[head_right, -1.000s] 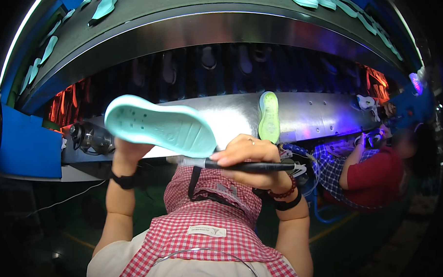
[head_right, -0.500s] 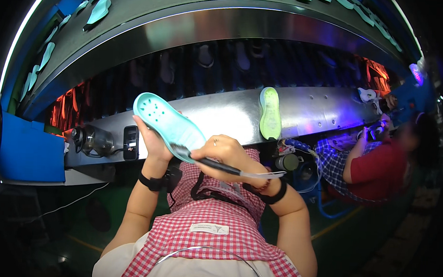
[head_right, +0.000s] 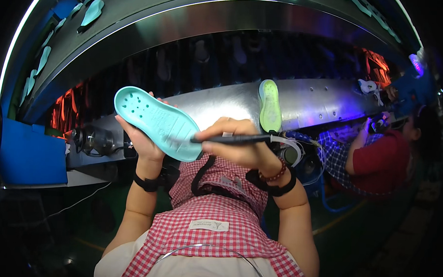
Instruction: Applying adhesive or primer to the edges and surfaces of footwear soles using a brush on a production line.
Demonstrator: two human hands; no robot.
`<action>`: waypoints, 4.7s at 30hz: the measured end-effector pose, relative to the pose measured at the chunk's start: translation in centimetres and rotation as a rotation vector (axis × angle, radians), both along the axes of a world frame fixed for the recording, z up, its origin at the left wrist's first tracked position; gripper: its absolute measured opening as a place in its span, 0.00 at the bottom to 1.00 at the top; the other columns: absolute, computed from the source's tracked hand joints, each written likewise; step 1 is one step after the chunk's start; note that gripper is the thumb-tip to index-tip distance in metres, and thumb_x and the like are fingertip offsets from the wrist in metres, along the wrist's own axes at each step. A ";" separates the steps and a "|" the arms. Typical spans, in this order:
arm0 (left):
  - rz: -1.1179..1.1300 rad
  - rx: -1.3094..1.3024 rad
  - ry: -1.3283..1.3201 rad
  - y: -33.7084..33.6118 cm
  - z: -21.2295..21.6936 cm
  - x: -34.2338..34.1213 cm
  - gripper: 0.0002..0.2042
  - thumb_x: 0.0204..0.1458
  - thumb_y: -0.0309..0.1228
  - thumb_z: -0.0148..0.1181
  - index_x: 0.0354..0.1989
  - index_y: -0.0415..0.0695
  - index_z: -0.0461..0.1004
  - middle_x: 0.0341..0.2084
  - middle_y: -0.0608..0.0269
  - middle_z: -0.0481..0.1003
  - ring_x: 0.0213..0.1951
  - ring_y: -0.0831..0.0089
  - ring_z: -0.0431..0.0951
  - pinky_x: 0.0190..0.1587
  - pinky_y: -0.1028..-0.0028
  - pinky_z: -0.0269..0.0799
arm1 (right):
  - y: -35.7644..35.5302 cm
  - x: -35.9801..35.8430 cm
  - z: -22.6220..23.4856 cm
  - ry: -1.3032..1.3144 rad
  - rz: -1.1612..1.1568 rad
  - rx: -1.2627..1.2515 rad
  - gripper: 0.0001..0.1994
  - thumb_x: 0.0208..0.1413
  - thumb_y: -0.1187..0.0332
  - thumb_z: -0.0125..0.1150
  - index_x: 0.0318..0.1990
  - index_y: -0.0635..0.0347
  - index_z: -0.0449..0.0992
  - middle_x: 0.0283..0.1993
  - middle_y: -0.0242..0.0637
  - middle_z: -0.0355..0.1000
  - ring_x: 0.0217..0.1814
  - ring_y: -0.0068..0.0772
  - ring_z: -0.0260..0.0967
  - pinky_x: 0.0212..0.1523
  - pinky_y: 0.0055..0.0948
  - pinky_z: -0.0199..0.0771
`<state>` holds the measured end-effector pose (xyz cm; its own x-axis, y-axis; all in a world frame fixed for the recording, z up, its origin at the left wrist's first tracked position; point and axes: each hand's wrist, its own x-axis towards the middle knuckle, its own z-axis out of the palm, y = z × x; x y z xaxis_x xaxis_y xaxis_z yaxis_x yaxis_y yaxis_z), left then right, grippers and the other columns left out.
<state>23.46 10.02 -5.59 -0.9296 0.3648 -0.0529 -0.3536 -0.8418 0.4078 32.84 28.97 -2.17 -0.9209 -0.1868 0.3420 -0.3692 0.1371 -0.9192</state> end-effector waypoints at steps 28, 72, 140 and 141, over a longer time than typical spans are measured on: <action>-0.201 0.284 0.061 0.9 1.4 2.0 0.29 0.56 0.52 0.29 0.59 0.43 0.53 0.52 0.49 0.63 0.51 0.51 0.66 0.55 0.49 0.59 | -2.5 -0.5 0.4 0.103 0.125 -0.106 0.09 0.46 0.79 0.58 0.37 0.66 0.74 0.37 0.40 0.73 0.38 0.23 0.70 0.39 0.21 0.70; -0.773 -0.662 -0.004 -2.1 3.5 0.0 0.23 0.53 0.38 0.50 0.53 0.34 0.62 0.40 0.53 0.72 0.36 0.72 0.76 0.35 0.76 0.74 | 5.8 -1.0 4.0 0.061 0.439 0.422 0.12 0.44 0.74 0.56 0.38 0.63 0.73 0.41 0.44 0.73 0.45 0.44 0.71 0.45 0.32 0.69; 0.345 -1.141 1.019 8.6 14.9 -17.2 0.13 0.48 0.35 0.54 0.34 0.37 0.71 0.35 0.55 0.71 0.39 0.67 0.70 0.44 0.70 0.66 | 9.7 5.9 -9.3 -0.277 -0.390 -1.210 0.16 0.48 0.83 0.52 0.46 0.70 0.67 0.45 0.46 0.69 0.43 0.29 0.69 0.43 0.22 0.70; 0.493 -0.798 0.761 8.2 13.3 -15.4 0.11 0.49 0.32 0.53 0.35 0.36 0.70 0.34 0.58 0.70 0.38 0.70 0.70 0.44 0.71 0.66 | 9.4 5.4 -9.4 -0.253 -0.391 -1.173 0.15 0.48 0.83 0.52 0.45 0.70 0.68 0.44 0.46 0.70 0.42 0.29 0.69 0.42 0.22 0.70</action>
<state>8.03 18.21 7.68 -0.8510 0.0765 0.5196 0.4910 -0.2354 0.8388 38.19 38.41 -11.56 -0.9097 0.4081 -0.0766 -0.2844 -0.7469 -0.6011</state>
